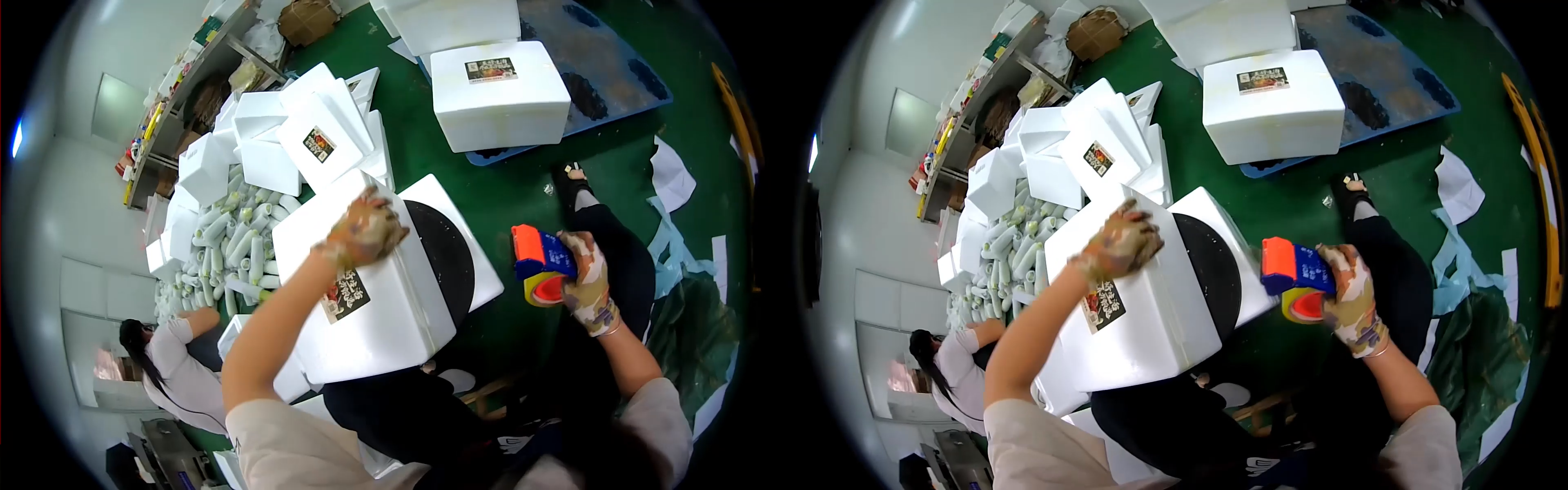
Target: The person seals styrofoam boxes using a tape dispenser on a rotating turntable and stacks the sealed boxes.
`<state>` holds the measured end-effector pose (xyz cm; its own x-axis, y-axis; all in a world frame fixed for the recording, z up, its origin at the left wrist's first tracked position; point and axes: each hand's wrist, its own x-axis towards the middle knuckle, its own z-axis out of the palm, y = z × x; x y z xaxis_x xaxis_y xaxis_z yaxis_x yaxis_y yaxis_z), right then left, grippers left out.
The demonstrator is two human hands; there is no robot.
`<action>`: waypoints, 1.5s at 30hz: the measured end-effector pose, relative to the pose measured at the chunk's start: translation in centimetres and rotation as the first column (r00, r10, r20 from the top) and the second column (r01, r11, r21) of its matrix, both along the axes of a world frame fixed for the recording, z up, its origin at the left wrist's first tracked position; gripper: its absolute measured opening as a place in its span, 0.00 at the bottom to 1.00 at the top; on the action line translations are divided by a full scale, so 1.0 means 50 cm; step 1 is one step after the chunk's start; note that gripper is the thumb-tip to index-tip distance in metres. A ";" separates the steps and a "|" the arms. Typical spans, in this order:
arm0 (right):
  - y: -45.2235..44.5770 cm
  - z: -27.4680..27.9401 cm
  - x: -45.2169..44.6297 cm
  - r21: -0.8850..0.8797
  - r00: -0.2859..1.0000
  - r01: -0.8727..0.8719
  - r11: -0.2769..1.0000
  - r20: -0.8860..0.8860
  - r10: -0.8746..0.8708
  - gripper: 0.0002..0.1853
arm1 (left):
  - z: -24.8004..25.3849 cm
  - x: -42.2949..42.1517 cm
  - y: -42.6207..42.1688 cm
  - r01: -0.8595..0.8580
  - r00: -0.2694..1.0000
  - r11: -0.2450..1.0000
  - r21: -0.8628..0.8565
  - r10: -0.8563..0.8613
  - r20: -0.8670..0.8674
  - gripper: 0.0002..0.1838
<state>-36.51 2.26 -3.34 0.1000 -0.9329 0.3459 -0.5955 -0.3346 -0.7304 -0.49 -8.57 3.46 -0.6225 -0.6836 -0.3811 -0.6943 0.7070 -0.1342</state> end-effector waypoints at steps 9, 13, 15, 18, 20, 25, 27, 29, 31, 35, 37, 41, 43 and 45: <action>-0.066 0.072 0.104 -0.093 0.984 -0.165 0.982 -0.075 0.159 0.33 | -0.019 -0.062 0.317 -0.140 0.704 0.989 0.044 0.131 -0.698 0.07; -0.062 0.143 0.255 -0.226 0.948 -0.297 0.928 -0.187 0.258 0.33 | -0.036 -0.014 0.409 -0.318 0.168 0.903 0.289 0.354 -0.920 0.08; -0.032 0.170 0.293 -0.251 0.937 -0.337 0.907 -0.188 0.295 0.33 | -0.002 0.018 0.437 -0.410 -0.124 0.813 0.412 0.398 -0.909 0.11; 0.037 0.165 0.300 -0.138 0.968 -0.230 0.963 -0.132 0.212 0.34 | -0.013 0.212 0.477 -0.774 -0.036 0.626 0.099 0.113 -0.993 0.17; 0.078 0.128 0.285 -0.176 0.968 -0.179 0.968 -0.206 0.142 0.34 | -0.018 0.395 0.495 -0.851 -0.180 0.465 0.243 0.176 -0.968 0.19; 0.146 0.165 0.378 -0.301 0.968 -0.102 0.948 -0.250 0.025 0.34 | -0.272 0.682 0.442 -0.837 0.040 0.359 0.413 0.794 -0.607 0.43; 0.179 0.168 0.406 -0.268 0.940 -0.079 0.960 -0.340 -0.017 0.36 | -0.312 0.670 0.392 -0.519 -0.297 0.215 0.827 0.862 -0.411 0.41; 0.207 0.120 0.412 -0.206 0.892 -0.007 0.979 -0.443 -0.087 0.39 | -0.371 0.653 0.365 -0.272 -0.611 0.199 0.941 0.720 -0.329 0.28; 0.233 0.034 0.402 -0.228 0.843 0.044 0.973 -0.514 -0.159 0.42 | -0.415 0.634 0.343 -0.327 -0.612 0.218 0.920 0.693 -0.381 0.27; 0.238 -0.008 0.404 -0.180 0.852 0.131 0.975 -0.482 -0.203 0.43 | -0.356 0.531 0.356 0.041 -0.898 0.270 0.962 0.432 -0.083 0.25; 0.207 -0.057 0.383 -0.243 0.890 0.142 0.960 -0.392 -0.231 0.42 | -0.431 0.551 0.396 0.375 -0.804 0.295 0.879 0.575 0.150 0.26; 0.118 -0.099 0.322 -0.154 0.919 0.065 0.986 -0.375 -0.120 0.45 | -0.383 0.473 0.454 0.430 -0.774 0.296 0.853 0.608 0.179 0.26; 0.074 -0.102 0.283 -0.130 0.888 -0.205 0.970 -0.441 0.129 0.45 | -0.367 0.458 0.467 0.294 -0.792 0.382 0.876 0.611 0.000 0.26; 0.064 -0.056 0.263 -0.147 0.912 -0.181 0.972 -0.396 0.109 0.44 | -0.321 0.450 0.468 0.307 -0.796 0.275 0.911 0.600 0.087 0.26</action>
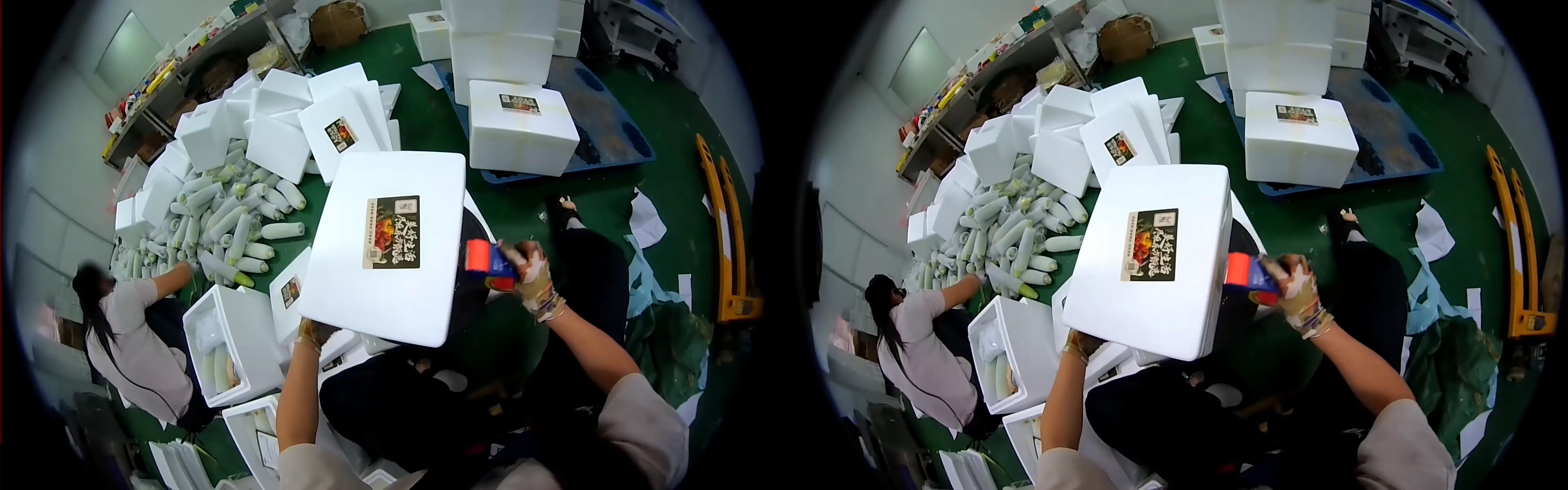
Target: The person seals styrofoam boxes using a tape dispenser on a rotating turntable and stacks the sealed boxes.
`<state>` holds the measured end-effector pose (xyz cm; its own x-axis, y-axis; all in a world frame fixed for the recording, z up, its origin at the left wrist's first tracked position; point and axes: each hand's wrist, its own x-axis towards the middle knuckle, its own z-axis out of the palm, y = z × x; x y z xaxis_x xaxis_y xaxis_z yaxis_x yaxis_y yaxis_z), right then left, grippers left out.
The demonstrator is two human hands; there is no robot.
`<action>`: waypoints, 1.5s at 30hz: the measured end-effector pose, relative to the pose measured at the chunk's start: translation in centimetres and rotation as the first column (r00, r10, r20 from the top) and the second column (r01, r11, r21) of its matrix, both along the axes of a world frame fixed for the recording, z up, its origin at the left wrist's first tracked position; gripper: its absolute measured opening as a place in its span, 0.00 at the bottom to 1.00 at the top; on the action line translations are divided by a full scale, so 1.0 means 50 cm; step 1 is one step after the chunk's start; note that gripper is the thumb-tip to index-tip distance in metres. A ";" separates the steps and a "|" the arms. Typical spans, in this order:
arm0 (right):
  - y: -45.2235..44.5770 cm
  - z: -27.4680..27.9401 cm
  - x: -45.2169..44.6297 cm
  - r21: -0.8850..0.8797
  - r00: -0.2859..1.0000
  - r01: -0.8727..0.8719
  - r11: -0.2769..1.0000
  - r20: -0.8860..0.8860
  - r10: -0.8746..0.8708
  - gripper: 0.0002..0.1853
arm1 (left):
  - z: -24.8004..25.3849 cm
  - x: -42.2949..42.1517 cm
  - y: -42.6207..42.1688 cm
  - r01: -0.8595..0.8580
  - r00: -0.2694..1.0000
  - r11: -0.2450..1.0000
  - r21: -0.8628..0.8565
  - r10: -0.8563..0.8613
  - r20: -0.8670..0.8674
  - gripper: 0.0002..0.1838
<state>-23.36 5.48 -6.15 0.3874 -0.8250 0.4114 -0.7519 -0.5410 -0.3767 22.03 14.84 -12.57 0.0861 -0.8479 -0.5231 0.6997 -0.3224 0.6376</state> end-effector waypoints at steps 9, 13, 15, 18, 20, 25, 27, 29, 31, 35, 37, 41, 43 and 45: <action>-0.016 0.283 0.026 -0.297 0.983 -0.111 0.948 0.109 0.150 0.41 | -0.005 -0.025 -0.004 -0.018 0.998 0.993 0.116 0.025 -0.059 0.26; -0.054 0.102 0.024 -0.168 0.982 -0.097 0.981 -0.176 0.067 0.38 | -0.001 -0.029 0.010 -0.009 0.999 0.993 0.118 0.015 -0.050 0.26; -0.062 0.051 0.023 -0.119 0.978 -0.054 0.991 -0.207 0.028 0.42 | 0.005 -0.035 0.018 -0.005 0.999 0.992 0.123 0.010 -0.038 0.26; -0.087 0.063 0.022 -0.064 0.993 -0.067 0.996 -0.099 0.061 0.40 | 0.020 -0.051 0.031 0.009 1.000 0.989 0.151 -0.007 -0.013 0.26; -0.122 0.060 0.007 -0.061 0.986 -0.164 0.985 -0.003 0.164 0.38 | 0.051 -0.072 0.043 0.035 0.999 0.985 0.171 -0.040 0.027 0.26; -0.243 0.116 -0.024 0.173 0.868 -0.337 0.925 0.437 0.234 0.34 | 0.220 -0.153 0.064 0.078 0.961 0.956 0.283 -0.148 0.233 0.27; -0.325 0.136 -0.047 0.132 0.955 -0.251 0.959 0.197 0.223 0.33 | 0.305 -0.151 0.059 0.146 0.961 0.967 0.208 -0.188 0.203 0.26; -0.376 0.241 -0.021 0.569 0.991 -0.123 0.813 0.027 0.130 0.33 | 0.426 -0.155 0.049 0.362 0.923 0.928 0.088 -0.370 0.105 0.25; -0.449 0.181 -0.008 0.642 0.952 -0.144 0.753 -0.119 0.283 0.33 | 0.451 -0.180 0.031 0.331 0.882 0.922 0.202 -0.379 0.282 0.25; -0.478 0.120 0.002 0.494 0.961 -0.191 0.849 -0.083 0.264 0.32 | 0.555 -0.246 -0.013 0.007 0.107 0.841 0.542 -0.539 0.835 0.17; -0.497 0.105 0.013 0.509 0.948 -0.213 0.834 -0.098 0.302 0.27 | 0.618 -0.309 -0.044 0.237 -0.203 0.965 -0.112 0.162 0.966 0.15; -0.522 0.131 0.023 0.611 0.853 -0.477 0.632 0.146 0.502 0.21 | 0.670 -0.525 -0.263 0.884 -0.425 0.391 0.255 0.447 0.787 0.49; -0.502 0.145 0.017 0.593 0.880 -0.398 0.699 0.033 0.473 0.24 | 0.622 -0.545 -0.357 0.760 -0.650 0.290 0.582 0.377 0.660 0.43; -0.498 0.139 -0.014 0.570 0.899 -0.326 0.754 -0.061 0.434 0.26 | 0.620 -0.555 -0.372 0.767 -0.641 0.281 0.576 0.311 0.702 0.38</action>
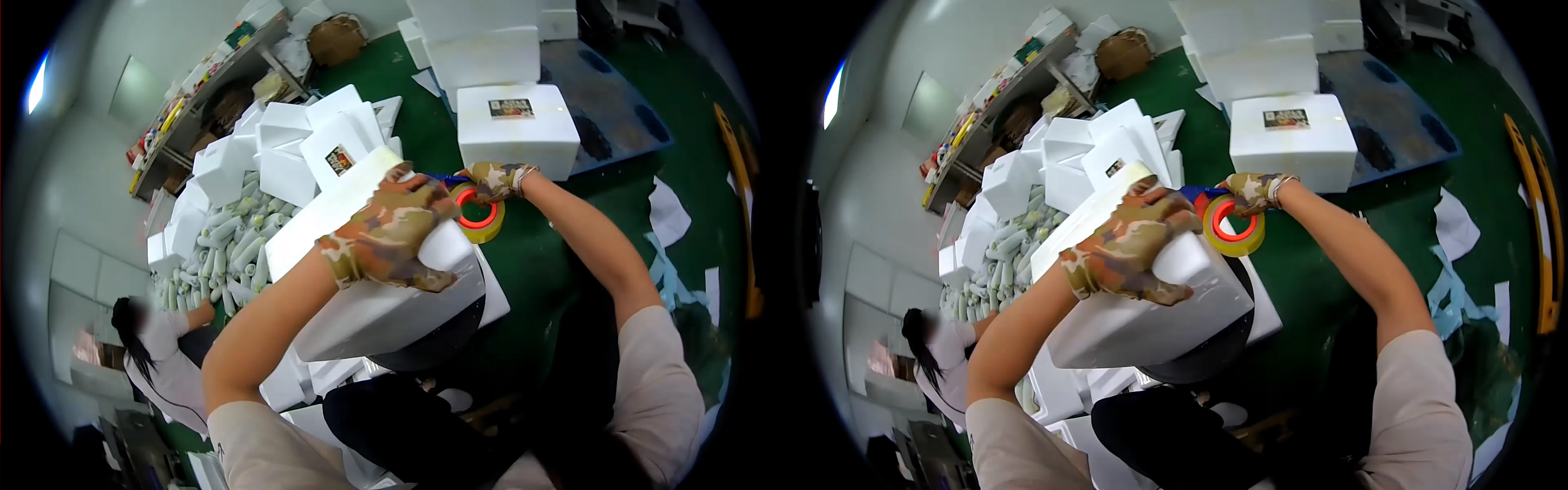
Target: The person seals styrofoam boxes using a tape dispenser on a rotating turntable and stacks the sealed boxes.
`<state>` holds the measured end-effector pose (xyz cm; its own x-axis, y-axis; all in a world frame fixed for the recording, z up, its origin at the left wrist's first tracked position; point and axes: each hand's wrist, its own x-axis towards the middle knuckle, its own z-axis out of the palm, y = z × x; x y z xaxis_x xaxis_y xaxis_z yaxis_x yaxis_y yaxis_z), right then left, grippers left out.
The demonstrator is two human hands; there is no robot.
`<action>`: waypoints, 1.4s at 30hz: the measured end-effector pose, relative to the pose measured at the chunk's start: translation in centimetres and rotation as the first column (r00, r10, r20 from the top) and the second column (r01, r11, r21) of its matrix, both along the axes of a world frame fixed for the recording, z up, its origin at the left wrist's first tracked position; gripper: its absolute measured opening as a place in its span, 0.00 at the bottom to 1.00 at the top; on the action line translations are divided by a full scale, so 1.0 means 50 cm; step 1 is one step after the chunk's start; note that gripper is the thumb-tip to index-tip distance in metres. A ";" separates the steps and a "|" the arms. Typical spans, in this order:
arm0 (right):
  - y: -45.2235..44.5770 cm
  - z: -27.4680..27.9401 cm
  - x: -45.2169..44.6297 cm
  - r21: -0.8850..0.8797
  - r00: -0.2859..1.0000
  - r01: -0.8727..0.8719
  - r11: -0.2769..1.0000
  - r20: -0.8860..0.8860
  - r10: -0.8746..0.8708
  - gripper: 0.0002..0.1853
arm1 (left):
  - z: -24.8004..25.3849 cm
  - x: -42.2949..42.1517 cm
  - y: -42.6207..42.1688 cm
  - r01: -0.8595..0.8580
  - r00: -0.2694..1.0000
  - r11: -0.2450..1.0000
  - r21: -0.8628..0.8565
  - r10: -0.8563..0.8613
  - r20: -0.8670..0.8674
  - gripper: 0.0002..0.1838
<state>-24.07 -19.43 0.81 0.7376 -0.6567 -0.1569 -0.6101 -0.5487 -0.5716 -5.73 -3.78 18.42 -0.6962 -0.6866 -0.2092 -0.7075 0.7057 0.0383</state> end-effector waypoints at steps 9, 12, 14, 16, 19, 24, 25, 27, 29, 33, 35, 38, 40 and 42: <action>0.125 0.003 -0.210 0.249 0.995 0.047 0.967 -0.100 -0.023 0.35 | -0.037 0.063 -0.170 -0.765 0.615 0.598 -0.239 0.789 0.005 0.34; 0.137 0.005 -0.214 0.227 0.992 0.050 0.973 -0.128 -0.021 0.35 | -0.016 0.163 -0.193 -0.843 0.486 0.488 -0.225 0.871 0.068 0.35; 0.144 0.005 -0.199 0.195 0.994 0.021 0.981 -0.112 0.001 0.34 | -0.048 0.304 -0.194 -0.867 0.362 0.359 -0.347 0.930 0.057 0.34; 0.142 0.000 -0.178 0.088 0.992 -0.074 0.993 -0.098 0.083 0.35 | -0.081 0.481 -0.164 -0.902 0.155 0.206 -0.380 0.975 0.160 0.31; 0.113 -0.007 -0.127 0.134 0.994 -0.057 0.989 -0.083 0.069 0.35 | -0.063 0.580 -0.015 -0.916 -0.108 0.030 -0.400 0.942 0.317 0.29; 0.086 0.001 -0.072 -0.009 0.986 -0.124 0.992 -0.111 0.122 0.34 | -0.030 0.499 0.100 -0.829 0.389 0.406 -0.385 0.913 0.124 0.27; 0.094 0.010 -0.068 0.024 0.984 -0.087 0.996 -0.153 0.090 0.33 | -0.032 0.466 0.052 -0.911 0.410 0.403 -0.081 0.905 -0.112 0.33; 0.099 0.007 -0.068 0.088 0.990 -0.088 0.992 -0.102 0.097 0.33 | 0.018 0.181 0.056 -0.527 0.789 0.846 -0.081 0.452 -0.416 0.36; 0.110 0.014 -0.073 0.153 0.991 -0.094 0.984 -0.075 0.107 0.34 | 0.004 0.083 0.046 -0.306 0.947 0.949 -0.072 0.296 -0.124 0.36; 0.134 0.044 -0.090 0.141 0.968 -0.126 0.982 -0.201 0.153 0.34 | -0.027 0.075 0.041 -0.515 0.857 0.854 -0.070 0.515 -0.018 0.27; 0.122 0.033 -0.121 0.175 0.962 -0.153 0.973 -0.201 0.188 0.35 | -0.044 0.076 0.035 -0.570 0.822 0.811 -0.133 0.560 -0.104 0.24; 0.150 0.044 -0.199 0.171 0.958 -0.117 0.978 -0.241 0.157 0.34 | -0.056 0.062 0.001 -0.780 0.626 0.607 -0.154 0.758 -0.184 0.25; 0.178 0.054 -0.243 0.187 0.976 -0.100 0.977 -0.174 0.133 0.33 | -0.056 0.065 -0.022 -0.852 0.523 0.514 -0.099 0.826 -0.211 0.28; 0.211 0.031 -0.286 0.228 0.989 -0.130 0.965 -0.039 0.143 0.32 | -0.062 0.075 -0.041 -0.881 0.474 0.462 -0.104 0.852 -0.224 0.28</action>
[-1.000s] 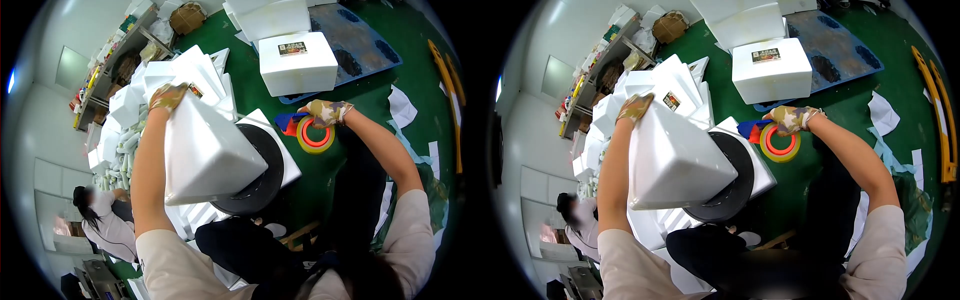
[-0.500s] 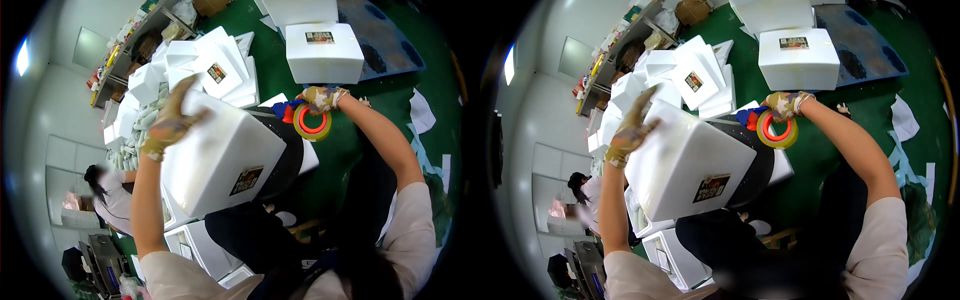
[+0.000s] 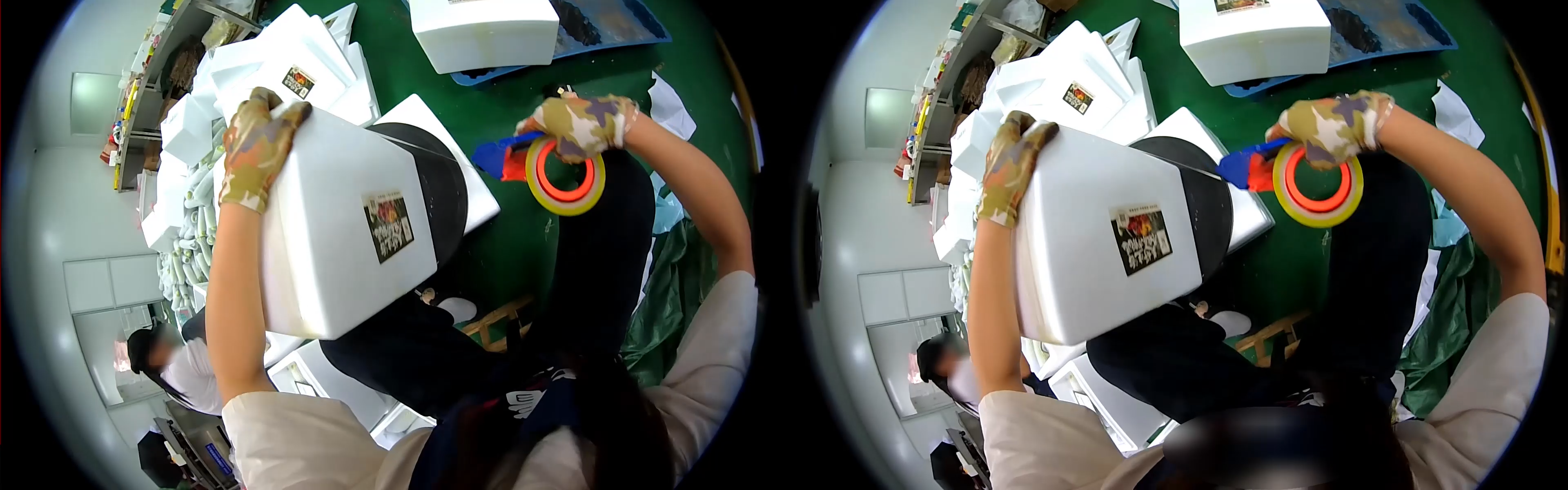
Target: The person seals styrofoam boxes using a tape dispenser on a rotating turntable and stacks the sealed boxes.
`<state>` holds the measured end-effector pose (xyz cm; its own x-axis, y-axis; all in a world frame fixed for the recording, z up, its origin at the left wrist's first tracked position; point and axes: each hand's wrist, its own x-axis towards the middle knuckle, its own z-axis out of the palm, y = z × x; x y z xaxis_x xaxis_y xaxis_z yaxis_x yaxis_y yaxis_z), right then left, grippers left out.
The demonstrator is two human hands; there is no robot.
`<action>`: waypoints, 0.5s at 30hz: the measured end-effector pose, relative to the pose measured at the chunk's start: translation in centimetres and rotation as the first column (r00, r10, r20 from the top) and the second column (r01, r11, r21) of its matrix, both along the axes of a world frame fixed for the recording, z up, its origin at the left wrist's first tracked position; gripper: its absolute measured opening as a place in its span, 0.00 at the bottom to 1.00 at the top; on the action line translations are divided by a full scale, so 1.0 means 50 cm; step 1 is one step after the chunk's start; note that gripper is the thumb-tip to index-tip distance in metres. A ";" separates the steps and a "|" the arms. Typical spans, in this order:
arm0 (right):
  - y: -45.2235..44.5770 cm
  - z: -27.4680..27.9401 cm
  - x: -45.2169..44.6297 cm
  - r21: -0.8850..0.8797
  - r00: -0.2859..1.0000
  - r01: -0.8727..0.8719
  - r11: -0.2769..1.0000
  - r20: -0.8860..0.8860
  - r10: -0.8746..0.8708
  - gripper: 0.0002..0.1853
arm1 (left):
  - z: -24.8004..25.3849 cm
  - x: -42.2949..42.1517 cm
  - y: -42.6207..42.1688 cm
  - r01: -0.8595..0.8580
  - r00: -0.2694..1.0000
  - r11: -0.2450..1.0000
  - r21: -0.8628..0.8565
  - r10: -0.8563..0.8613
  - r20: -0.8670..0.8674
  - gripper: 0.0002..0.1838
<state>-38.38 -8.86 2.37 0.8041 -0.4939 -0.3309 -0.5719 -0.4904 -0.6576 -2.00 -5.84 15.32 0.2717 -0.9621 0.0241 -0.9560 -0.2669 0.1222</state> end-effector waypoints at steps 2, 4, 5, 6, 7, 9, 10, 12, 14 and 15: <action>0.062 -0.002 -0.009 -0.116 0.999 -0.022 0.993 0.042 0.027 0.31 | -0.005 0.017 -0.010 0.008 0.998 0.999 -0.044 -0.005 0.061 0.28; 0.128 0.001 -0.014 -0.047 0.995 -0.011 0.999 0.097 0.016 0.28 | -0.024 0.049 -0.028 0.002 0.998 0.997 -0.079 0.003 0.061 0.28; 0.160 -0.007 -0.018 -0.030 0.989 0.001 1.000 0.147 0.003 0.28 | -0.024 0.054 -0.031 0.001 0.998 0.996 -0.089 0.004 0.064 0.29; 0.189 -0.017 -0.019 -0.013 0.980 0.013 1.000 0.198 -0.010 0.28 | -0.025 0.058 -0.031 0.001 0.998 0.995 -0.101 0.006 0.068 0.29; 0.212 -0.030 -0.020 0.033 0.976 0.039 0.999 0.212 -0.045 0.28 | -0.027 0.060 -0.033 -0.012 0.995 0.994 -0.110 0.023 0.099 0.29; 0.249 -0.040 -0.017 0.032 0.965 0.028 0.999 0.259 -0.036 0.29 | -0.030 0.066 -0.047 -0.028 0.995 0.995 -0.092 0.037 0.091 0.28; 0.269 -0.014 -0.006 0.091 0.975 0.013 0.996 0.219 -0.032 0.29 | -0.032 0.066 -0.050 -0.055 0.995 0.996 -0.075 0.061 0.080 0.28; 0.311 -0.014 0.018 0.074 0.991 -0.049 0.996 0.131 0.039 0.31 | -0.033 0.064 -0.050 -0.081 0.994 0.994 -0.077 0.087 0.072 0.28; 0.340 -0.032 0.040 0.057 0.966 -0.012 0.998 0.259 -0.003 0.31 | -0.037 0.074 -0.052 -0.076 0.991 0.988 -0.137 0.090 0.102 0.29; 0.341 -0.036 0.052 0.079 0.965 -0.023 0.997 0.263 0.002 0.31 | -0.037 0.081 -0.054 -0.073 0.991 0.988 -0.138 0.088 0.103 0.29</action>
